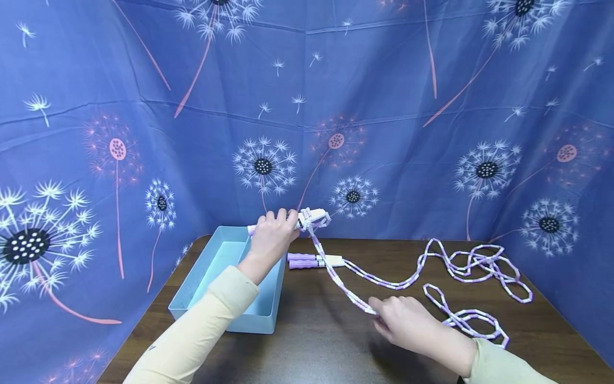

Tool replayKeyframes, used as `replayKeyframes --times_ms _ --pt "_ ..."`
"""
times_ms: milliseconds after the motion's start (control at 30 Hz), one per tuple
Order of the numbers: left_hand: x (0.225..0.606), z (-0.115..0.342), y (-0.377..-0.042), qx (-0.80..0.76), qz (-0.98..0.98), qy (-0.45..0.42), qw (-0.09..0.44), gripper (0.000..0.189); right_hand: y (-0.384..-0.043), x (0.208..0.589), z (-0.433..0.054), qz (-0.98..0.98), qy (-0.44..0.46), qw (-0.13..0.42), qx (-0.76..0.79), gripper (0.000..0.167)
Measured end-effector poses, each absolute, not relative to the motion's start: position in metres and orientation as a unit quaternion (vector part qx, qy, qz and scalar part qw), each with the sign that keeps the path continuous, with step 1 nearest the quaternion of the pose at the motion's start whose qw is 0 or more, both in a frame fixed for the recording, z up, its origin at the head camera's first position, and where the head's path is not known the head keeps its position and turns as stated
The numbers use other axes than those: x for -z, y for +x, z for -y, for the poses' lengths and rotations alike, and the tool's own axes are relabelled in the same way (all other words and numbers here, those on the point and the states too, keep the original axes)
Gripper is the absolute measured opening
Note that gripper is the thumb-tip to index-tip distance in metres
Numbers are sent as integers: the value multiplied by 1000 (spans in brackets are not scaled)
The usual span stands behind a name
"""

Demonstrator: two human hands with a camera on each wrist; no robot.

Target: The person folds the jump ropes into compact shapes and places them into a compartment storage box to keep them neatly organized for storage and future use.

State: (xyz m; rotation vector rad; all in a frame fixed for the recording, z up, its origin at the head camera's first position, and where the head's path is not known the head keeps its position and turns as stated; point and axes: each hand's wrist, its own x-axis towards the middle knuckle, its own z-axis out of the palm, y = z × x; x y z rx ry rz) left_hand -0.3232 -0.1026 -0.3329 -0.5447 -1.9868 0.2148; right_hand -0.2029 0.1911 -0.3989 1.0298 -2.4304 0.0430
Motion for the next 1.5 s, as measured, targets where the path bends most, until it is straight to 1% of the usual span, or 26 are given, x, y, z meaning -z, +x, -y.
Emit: replayKeyframes --times_ms 200,300,400,500,633,767,1100,1300,1500 --pt "341 104 -326 -92 827 -238 501 39 -196 363 -186 846 402 351 -8 24" --pt "345 104 -325 -104 826 -245 498 37 -198 347 -187 822 427 377 -10 19" --pt "350 101 -322 -120 827 -249 490 38 -202 333 -188 797 459 392 -11 27" --pt "356 98 -318 -130 823 -259 488 40 -206 323 -190 778 486 398 -8 35" --pt "362 93 -311 -131 816 -279 489 41 -209 310 -191 766 505 398 1 35" --pt "366 88 -304 -133 815 -303 476 40 -210 297 -190 757 517 399 6 33" --pt "373 74 -291 -170 807 -356 439 39 -216 266 -190 755 523 395 1 34" --pt "375 65 -286 -177 795 -389 430 40 -218 252 -186 749 523 407 5 33" --pt "378 57 -282 -179 785 -414 425 35 -221 242 -184 740 516 432 9 34"
